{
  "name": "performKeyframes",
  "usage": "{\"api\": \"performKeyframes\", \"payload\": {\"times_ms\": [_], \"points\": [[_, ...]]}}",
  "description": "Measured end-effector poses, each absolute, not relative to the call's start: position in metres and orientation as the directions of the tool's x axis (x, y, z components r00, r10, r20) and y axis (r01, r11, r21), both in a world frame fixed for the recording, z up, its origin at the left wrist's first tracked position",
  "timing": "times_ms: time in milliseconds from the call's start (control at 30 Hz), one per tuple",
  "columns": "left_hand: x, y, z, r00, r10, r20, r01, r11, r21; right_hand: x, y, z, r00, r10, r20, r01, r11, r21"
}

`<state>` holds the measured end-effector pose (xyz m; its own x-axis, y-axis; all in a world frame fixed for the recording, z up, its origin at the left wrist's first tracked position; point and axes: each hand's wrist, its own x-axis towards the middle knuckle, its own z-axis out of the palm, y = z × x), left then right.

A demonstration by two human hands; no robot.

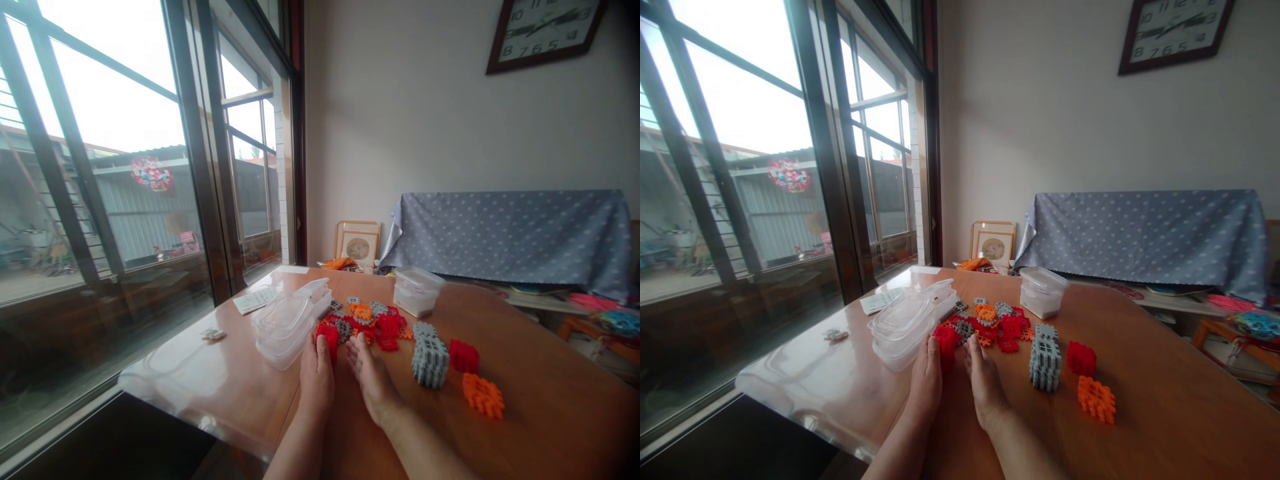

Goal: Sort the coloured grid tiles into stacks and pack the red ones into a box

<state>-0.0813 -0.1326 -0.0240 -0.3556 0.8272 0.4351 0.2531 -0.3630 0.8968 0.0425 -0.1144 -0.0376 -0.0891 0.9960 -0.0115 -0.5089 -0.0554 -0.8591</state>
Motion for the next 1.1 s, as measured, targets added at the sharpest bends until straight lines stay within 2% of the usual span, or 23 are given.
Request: {"api": "performKeyframes", "payload": {"times_ms": [100, 433, 733, 833, 933, 1033, 1100], "points": [[-0.079, -0.137, -0.021, -0.359, 0.814, 0.457, 0.296, -0.365, 0.883, 0.046, -0.111, -0.041, -0.021, 0.999, -0.028, -0.442, -0.034, -0.897], [-0.077, -0.136, -0.029, -0.362, 0.773, 0.521, 0.489, -0.319, 0.812, 0.051, -0.124, -0.022, 0.137, 0.946, 0.294, -0.296, 0.322, -0.899], [-0.078, -0.132, -0.027, -0.402, 0.739, 0.54, 0.565, -0.264, 0.782, 0.093, -0.156, 0.018, 0.219, 0.857, 0.467, -0.19, 0.507, -0.841], [-0.08, -0.132, -0.027, -0.387, 0.689, 0.612, 0.606, -0.311, 0.733, 0.136, -0.149, 0.034, 0.37, 0.773, 0.516, -0.109, 0.588, -0.802], [-0.078, -0.136, -0.025, -0.372, 0.582, 0.723, 0.662, -0.379, 0.646, 0.197, -0.131, 0.046, 0.604, 0.606, 0.518, -0.012, 0.656, -0.754], [-0.072, -0.143, -0.018, -0.33, 0.493, 0.805, 0.712, -0.429, 0.555, 0.26, -0.112, 0.042, 0.762, 0.433, 0.481, 0.14, 0.615, -0.776], [-0.066, -0.15, -0.011, -0.291, 0.47, 0.833, 0.731, -0.452, 0.511, 0.292, -0.103, 0.031, 0.819, 0.368, 0.44, 0.19, 0.549, -0.814]]}}
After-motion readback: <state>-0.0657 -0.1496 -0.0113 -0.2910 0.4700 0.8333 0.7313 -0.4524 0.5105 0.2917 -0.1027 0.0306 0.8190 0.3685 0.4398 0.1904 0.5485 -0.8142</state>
